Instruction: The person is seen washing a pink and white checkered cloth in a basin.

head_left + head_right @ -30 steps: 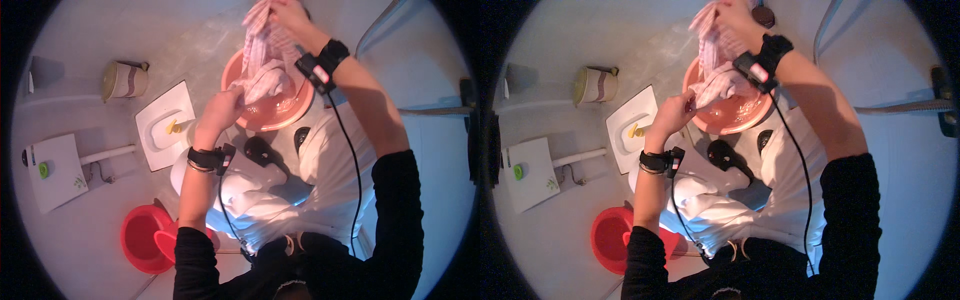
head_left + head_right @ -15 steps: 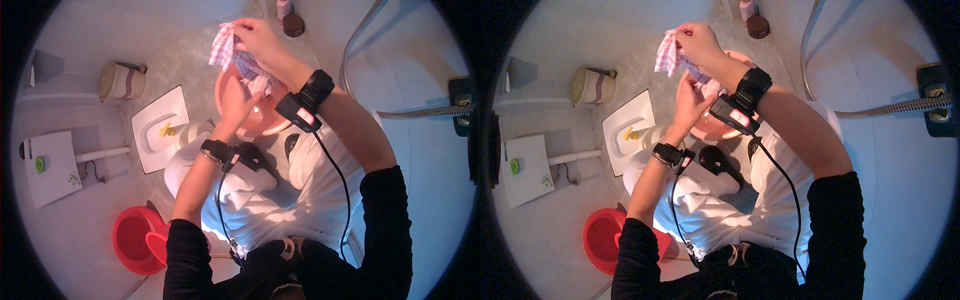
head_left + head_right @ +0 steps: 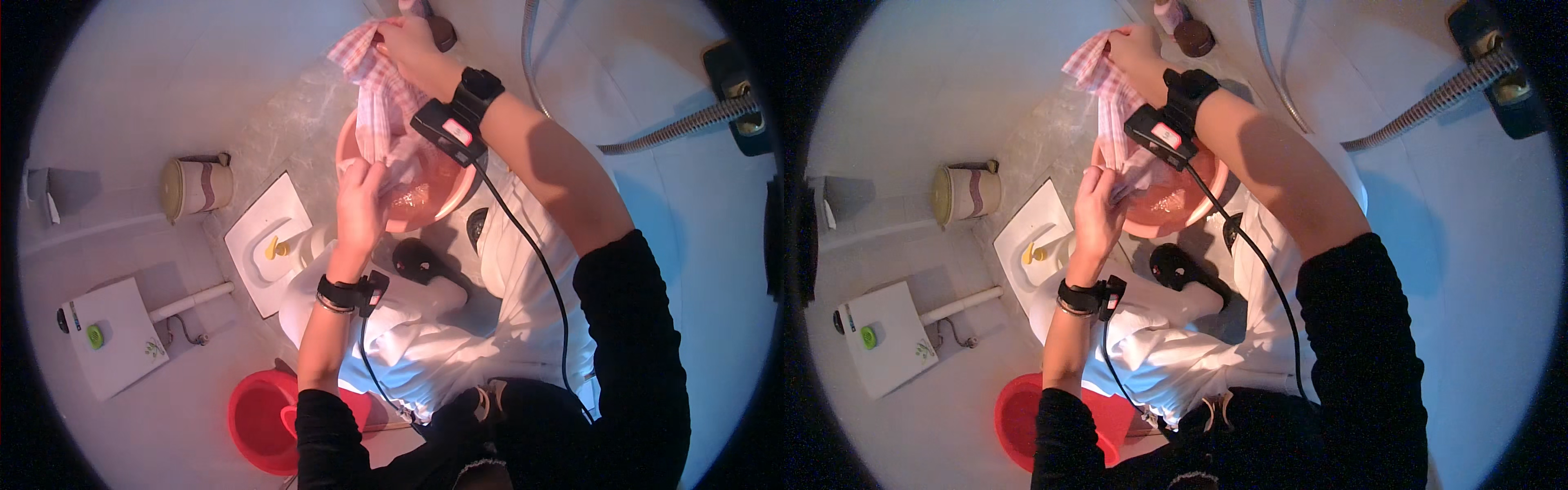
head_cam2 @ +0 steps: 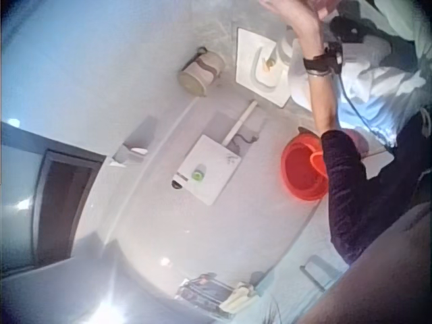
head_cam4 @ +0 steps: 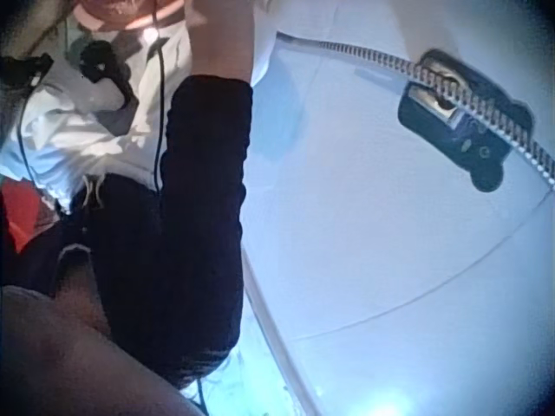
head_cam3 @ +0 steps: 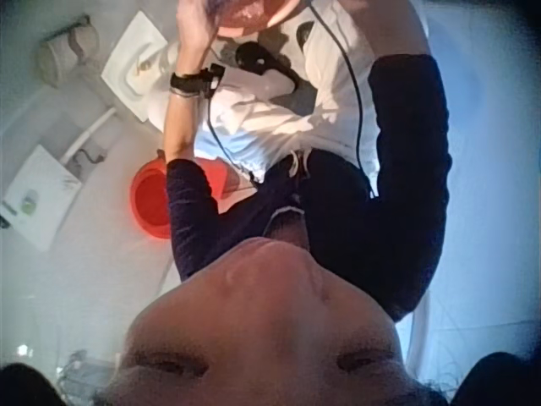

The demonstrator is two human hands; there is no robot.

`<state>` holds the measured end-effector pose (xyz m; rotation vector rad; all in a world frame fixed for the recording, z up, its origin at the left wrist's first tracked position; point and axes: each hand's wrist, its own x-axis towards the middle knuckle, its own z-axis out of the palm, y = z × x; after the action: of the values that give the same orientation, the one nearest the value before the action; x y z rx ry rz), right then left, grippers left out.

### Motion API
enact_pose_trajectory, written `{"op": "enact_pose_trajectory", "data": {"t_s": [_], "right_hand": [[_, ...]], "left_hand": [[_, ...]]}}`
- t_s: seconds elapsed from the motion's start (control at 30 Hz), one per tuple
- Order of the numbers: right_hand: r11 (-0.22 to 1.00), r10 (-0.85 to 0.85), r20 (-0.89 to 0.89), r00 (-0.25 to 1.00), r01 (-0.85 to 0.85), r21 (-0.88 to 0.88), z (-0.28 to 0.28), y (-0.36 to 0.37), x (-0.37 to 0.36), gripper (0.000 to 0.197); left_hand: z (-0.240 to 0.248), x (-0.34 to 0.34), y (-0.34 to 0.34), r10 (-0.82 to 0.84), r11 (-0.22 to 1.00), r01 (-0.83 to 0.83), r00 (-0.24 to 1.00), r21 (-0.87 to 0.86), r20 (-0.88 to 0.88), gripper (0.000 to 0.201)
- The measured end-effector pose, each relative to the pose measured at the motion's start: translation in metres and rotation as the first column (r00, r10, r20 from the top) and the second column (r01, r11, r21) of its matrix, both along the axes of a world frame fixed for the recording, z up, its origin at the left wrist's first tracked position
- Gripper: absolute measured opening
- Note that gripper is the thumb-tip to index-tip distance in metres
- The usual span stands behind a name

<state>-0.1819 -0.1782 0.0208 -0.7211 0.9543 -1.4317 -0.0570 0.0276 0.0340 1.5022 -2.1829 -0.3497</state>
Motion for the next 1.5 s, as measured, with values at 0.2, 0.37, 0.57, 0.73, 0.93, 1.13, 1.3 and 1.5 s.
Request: {"op": "enact_pose_trajectory", "data": {"t_s": [0.2,0.37,0.57,0.73,0.93,1.13,1.3,1.5], "right_hand": [[0.954,-0.299,-0.351,0.887,0.276,-0.116,-0.039,-0.036,-0.017,0.017],[1.000,-0.007,0.272,0.962,0.014,-0.024,-0.021,-0.035,-0.016,0.012],[0.962,0.155,-0.006,0.988,-0.152,-0.226,-0.031,-0.047,-0.037,0.016],[0.991,-0.038,-0.143,0.989,0.019,-0.133,0.017,0.021,0.010,0.016],[0.980,0.089,-0.164,0.982,-0.115,-0.162,0.025,0.037,0.003,0.016],[0.983,0.002,-0.239,0.971,-0.046,-0.175,0.013,0.027,0.020,0.022],[0.975,-0.020,-0.329,0.944,-0.055,-0.214,0.004,0.026,0.023,0.021],[0.981,-0.053,-0.334,0.941,-0.013,-0.192,0.010,0.029,0.013,0.020]], "left_hand": [[0.009,-0.004,0.005,-0.224,0.960,0.226,0.974,-0.167,0.030,0.025],[0.019,0.017,0.014,-0.128,0.979,0.127,0.992,0.157,0.000,0.022],[-0.001,0.020,0.002,0.014,0.908,0.011,0.998,0.418,-0.056,0.050],[-0.014,0.038,0.007,0.001,0.886,-0.034,0.997,0.462,0.072,0.075],[-0.016,0.027,0.006,0.191,0.809,-0.131,0.981,0.573,-0.045,0.054],[-0.025,0.030,-0.004,-0.053,0.976,0.010,0.980,0.218,0.192,0.039],[-0.030,0.012,0.000,-0.045,0.941,0.003,0.992,0.337,0.114,0.036],[-0.034,-0.001,0.009,0.033,0.980,-0.048,0.996,0.191,0.083,0.026]]}}
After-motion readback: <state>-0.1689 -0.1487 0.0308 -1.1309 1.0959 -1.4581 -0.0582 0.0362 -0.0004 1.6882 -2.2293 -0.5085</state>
